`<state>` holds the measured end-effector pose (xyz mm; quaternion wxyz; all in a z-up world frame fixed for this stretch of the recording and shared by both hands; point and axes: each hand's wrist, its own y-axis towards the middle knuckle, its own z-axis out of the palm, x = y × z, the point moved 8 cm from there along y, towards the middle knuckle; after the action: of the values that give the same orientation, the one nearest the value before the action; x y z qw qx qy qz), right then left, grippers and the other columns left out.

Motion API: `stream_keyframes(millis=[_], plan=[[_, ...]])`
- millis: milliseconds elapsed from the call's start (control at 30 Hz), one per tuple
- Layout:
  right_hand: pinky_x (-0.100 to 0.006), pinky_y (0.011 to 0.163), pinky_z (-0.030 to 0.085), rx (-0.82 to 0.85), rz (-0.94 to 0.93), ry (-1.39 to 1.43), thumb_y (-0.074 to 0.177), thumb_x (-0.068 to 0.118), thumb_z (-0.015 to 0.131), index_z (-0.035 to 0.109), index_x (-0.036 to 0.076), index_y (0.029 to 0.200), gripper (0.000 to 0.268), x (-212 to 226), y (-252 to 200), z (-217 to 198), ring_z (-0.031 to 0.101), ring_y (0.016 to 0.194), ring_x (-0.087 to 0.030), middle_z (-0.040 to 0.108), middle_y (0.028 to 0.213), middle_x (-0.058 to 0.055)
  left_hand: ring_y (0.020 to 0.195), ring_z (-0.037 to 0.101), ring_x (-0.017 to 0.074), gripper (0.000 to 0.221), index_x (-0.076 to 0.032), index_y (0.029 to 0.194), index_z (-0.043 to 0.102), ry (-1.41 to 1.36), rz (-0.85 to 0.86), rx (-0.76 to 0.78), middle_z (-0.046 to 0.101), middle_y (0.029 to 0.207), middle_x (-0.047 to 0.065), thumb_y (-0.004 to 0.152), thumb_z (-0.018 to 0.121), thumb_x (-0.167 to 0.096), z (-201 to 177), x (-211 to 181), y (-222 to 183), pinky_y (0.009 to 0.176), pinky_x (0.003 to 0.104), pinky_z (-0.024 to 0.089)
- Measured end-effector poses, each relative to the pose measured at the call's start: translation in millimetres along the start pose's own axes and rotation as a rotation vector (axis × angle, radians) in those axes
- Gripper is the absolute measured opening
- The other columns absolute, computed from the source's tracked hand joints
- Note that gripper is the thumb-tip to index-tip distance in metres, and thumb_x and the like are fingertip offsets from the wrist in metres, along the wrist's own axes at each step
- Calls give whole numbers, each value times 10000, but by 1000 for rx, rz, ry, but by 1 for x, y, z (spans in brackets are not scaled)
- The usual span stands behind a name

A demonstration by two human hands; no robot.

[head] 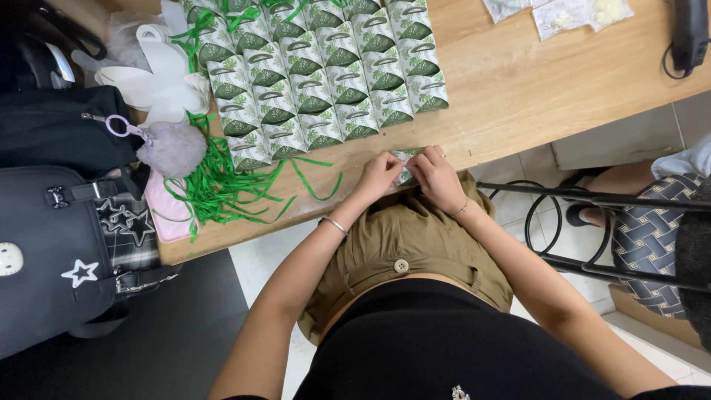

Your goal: The person takes white paper boxes, places small bagged items inside, and folds the boxes closed.

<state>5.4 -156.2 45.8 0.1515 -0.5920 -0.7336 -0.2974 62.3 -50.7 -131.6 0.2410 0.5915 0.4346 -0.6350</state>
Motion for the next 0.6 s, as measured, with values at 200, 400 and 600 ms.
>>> stream_keyframes(millis=[200,400,600], plan=[[-435,848,491,-49,2,48,906,7,703,664,40,973,85,-7,1,-1,554,976,-353,587,977,-127,746,703,288,227,27,912,605,263,189,-96,696,824,162,959,665,-186,-3,-31,-9,711,407,558],[-423,853,495,-39,13,97,864,-8,731,679,46,964,125,-7,2,-5,565,974,-348,605,987,-121,786,683,324,320,33,993,536,332,229,-125,687,849,191,954,712,-231,-4,-27,-9,715,420,553],[-402,829,513,27,135,138,806,-9,773,753,63,930,145,-39,11,-16,611,942,-315,650,933,-105,692,706,214,380,-8,1072,519,90,-86,-45,683,827,94,884,751,-242,-19,0,-19,645,350,579]])
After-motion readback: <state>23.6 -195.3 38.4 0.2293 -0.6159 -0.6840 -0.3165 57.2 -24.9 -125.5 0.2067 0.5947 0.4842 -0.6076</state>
